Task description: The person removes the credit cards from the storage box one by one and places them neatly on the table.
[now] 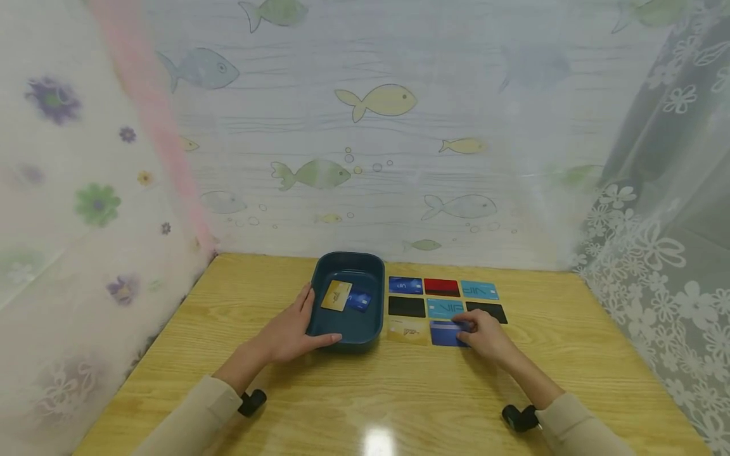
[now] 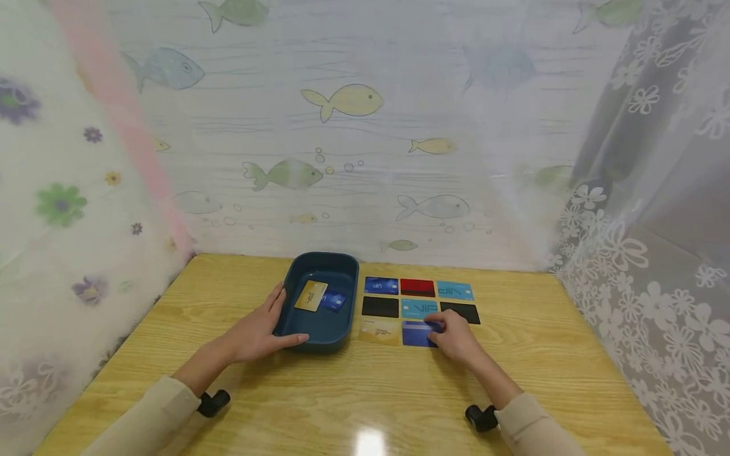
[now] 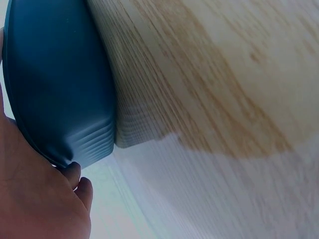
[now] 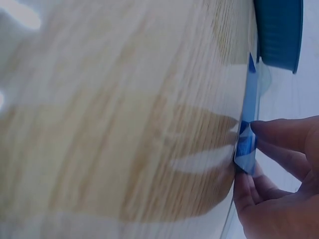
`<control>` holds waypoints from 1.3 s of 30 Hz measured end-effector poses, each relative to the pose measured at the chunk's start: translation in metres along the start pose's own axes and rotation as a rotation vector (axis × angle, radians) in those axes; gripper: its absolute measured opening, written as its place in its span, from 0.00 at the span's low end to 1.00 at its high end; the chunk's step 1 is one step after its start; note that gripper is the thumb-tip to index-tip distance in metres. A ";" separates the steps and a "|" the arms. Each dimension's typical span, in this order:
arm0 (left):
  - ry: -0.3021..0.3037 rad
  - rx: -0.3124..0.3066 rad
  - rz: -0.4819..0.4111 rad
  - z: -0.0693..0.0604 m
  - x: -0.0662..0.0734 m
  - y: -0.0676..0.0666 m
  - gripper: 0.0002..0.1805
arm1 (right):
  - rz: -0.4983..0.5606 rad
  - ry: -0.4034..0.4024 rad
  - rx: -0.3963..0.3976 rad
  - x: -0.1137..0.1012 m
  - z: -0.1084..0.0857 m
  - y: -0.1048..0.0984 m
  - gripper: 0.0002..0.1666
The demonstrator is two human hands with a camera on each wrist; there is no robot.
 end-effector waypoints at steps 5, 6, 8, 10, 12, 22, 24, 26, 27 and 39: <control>0.008 0.006 -0.006 0.000 0.001 0.000 0.73 | 0.002 0.014 0.008 0.000 -0.002 0.001 0.17; 0.010 0.007 -0.008 0.000 0.002 -0.001 0.73 | -0.005 0.012 0.012 0.000 -0.002 0.001 0.17; 0.011 0.006 -0.009 0.000 0.002 -0.001 0.73 | -0.022 0.001 0.017 0.000 -0.002 0.001 0.16; 0.012 0.007 -0.010 0.000 0.002 -0.001 0.73 | -0.032 0.001 0.024 0.001 -0.001 0.001 0.16; 0.011 0.008 -0.010 0.000 0.002 -0.001 0.73 | -0.041 -0.004 0.026 0.000 0.000 0.001 0.16; 0.015 0.016 -0.006 0.001 0.001 0.001 0.72 | -0.062 -0.004 0.022 -0.001 0.001 0.003 0.15; 0.016 0.018 -0.008 0.001 0.001 0.001 0.72 | -0.064 -0.005 0.030 -0.001 0.002 0.003 0.14; 0.015 0.020 -0.012 0.001 0.001 0.001 0.73 | -0.060 -0.010 0.033 -0.002 0.002 0.002 0.14; 0.015 0.021 -0.014 0.001 0.001 0.001 0.73 | -0.061 -0.016 0.032 -0.003 0.002 0.002 0.14; 0.016 0.021 -0.013 0.001 -0.001 0.002 0.73 | -0.042 -0.029 0.011 -0.001 0.002 0.001 0.14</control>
Point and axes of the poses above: each hand's wrist, its own z-axis towards the middle knuckle, its own y-axis out of the palm, x = y × z, the point moved 3 cm from there along z, towards the middle knuckle, and after that the axes turned 4 degrees about -y, right-handed, at the moved point
